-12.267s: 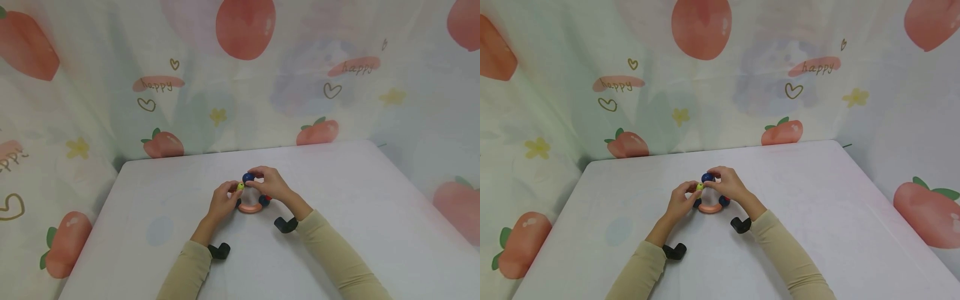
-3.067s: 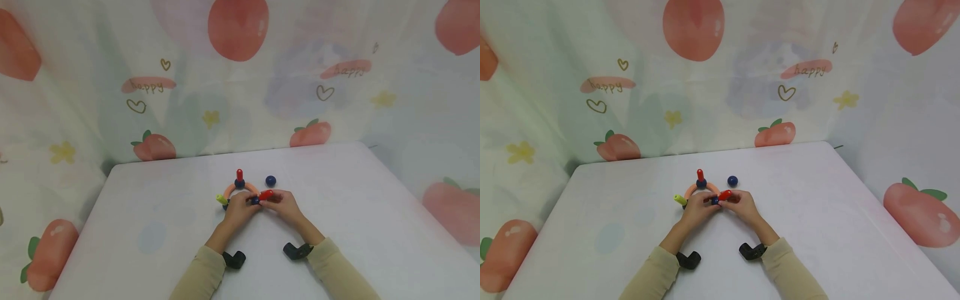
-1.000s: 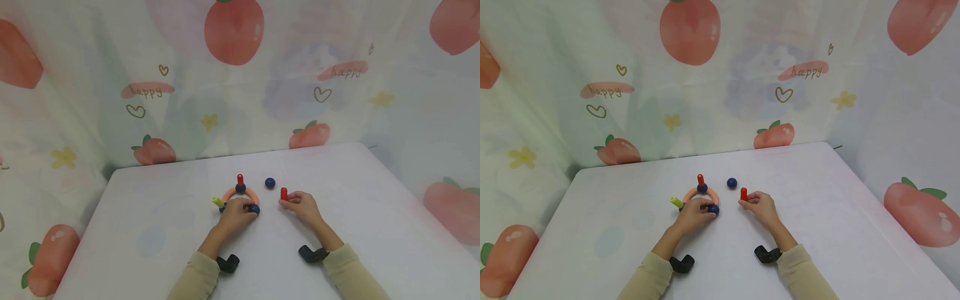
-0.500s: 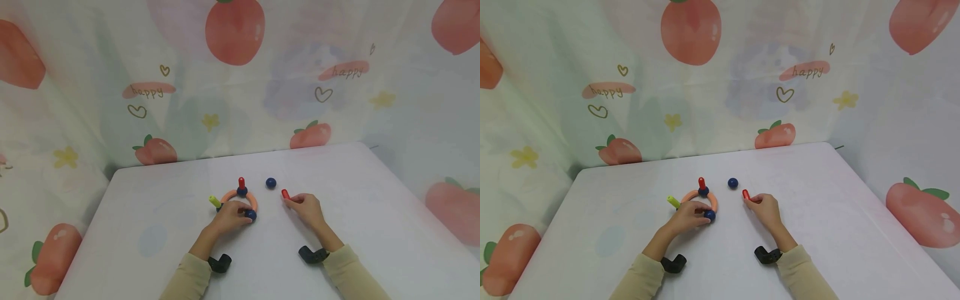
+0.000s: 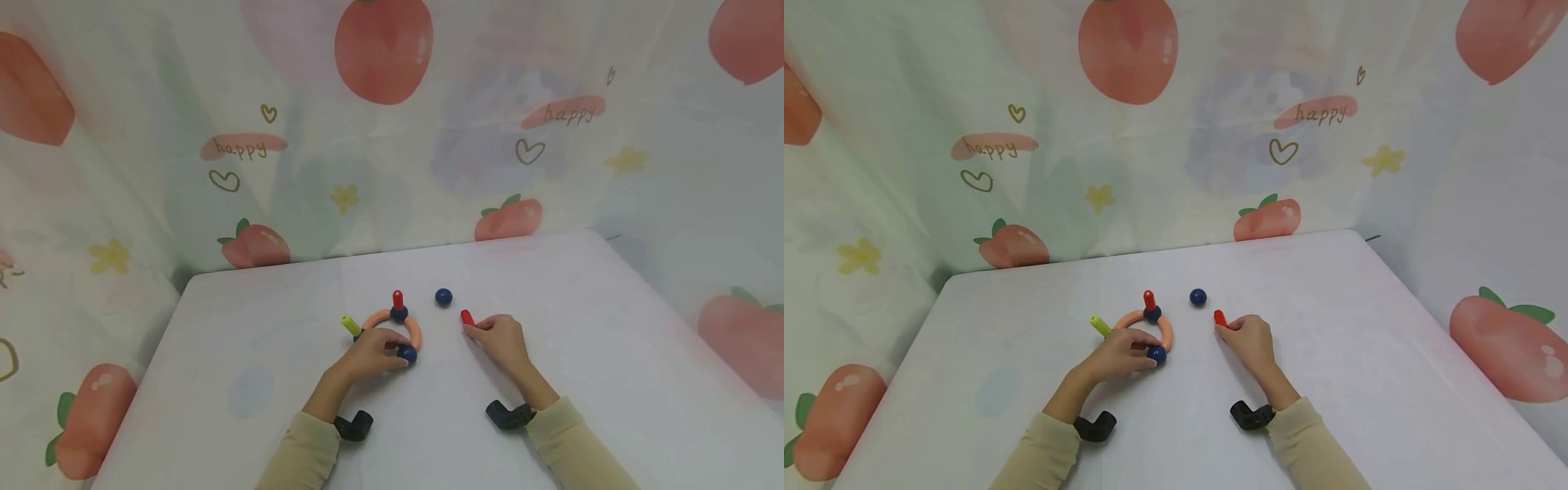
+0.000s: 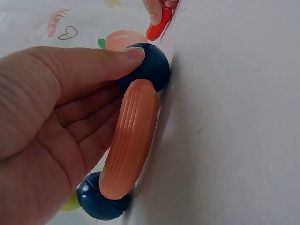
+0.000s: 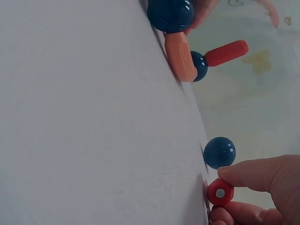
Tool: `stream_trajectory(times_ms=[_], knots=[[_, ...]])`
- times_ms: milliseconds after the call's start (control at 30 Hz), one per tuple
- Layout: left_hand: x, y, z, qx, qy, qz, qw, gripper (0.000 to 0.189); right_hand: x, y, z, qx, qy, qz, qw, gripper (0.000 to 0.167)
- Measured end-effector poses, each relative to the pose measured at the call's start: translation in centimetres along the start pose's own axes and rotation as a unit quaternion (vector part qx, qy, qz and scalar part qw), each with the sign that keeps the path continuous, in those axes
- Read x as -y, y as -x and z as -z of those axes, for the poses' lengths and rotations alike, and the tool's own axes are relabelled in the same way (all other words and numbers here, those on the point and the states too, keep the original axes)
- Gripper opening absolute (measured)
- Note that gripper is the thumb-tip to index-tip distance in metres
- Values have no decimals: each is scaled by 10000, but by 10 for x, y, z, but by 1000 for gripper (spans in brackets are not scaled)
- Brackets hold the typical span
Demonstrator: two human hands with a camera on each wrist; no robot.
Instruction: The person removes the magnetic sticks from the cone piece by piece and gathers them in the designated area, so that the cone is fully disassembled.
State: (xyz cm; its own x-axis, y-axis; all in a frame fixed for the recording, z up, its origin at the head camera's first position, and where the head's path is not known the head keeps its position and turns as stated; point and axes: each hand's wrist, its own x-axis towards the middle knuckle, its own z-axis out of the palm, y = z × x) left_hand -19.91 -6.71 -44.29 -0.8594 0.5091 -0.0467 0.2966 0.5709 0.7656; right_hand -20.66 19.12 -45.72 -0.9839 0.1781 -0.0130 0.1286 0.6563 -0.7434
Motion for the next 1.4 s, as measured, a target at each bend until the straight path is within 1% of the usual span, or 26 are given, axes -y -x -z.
stream_trajectory(times_ms=[200,300,400,500,567,633,700,767,900,1000,1133,1300,1400], knots=[[2,1,-2,-44,-21,-140,9999,33,-2,0,-1,-102,121,96,9998,26],[3,1,-5,-165,-152,-302,9993,37,-3,0,-2,-168,121,100,9997,26],[3,0,-12,-363,-440,-335,9978,41,-3,1,-2,-201,133,68,9997,27],[-1,-2,-20,-563,-971,-124,9936,42,-2,1,-3,-208,149,58,9997,28],[-6,-3,-25,-702,-1257,160,9895,44,-2,2,-3,-199,178,91,9996,27],[-10,-3,-29,-867,-1381,454,9856,46,-1,3,-4,-187,193,129,9996,27],[-14,-3,-33,-1074,-1289,666,9836,46,0,3,-4,-166,213,160,9995,26],[-17,-2,-35,-1277,-1144,761,9822,44,0,3,-4,-139,222,184,9995,26],[-20,-1,-37,-1511,-1046,691,9805,40,0,2,-5,-141,268,223,9993,26],[-21,0,-37,-1511,-1003,720,9808,39,-1,0,-5,-187,308,279,9990,27],[-19,3,-34,-1364,-959,817,9826,37,-1,-1,-6,-197,343,249,9989,30],[-15,5,-30,-1170,-997,695,9857,33,0,0,-5,-184,301,44,9994,36],[-14,6,-29,-1102,-954,677,9870,33,-1,1,-5,-227,161,45,9996,36]])
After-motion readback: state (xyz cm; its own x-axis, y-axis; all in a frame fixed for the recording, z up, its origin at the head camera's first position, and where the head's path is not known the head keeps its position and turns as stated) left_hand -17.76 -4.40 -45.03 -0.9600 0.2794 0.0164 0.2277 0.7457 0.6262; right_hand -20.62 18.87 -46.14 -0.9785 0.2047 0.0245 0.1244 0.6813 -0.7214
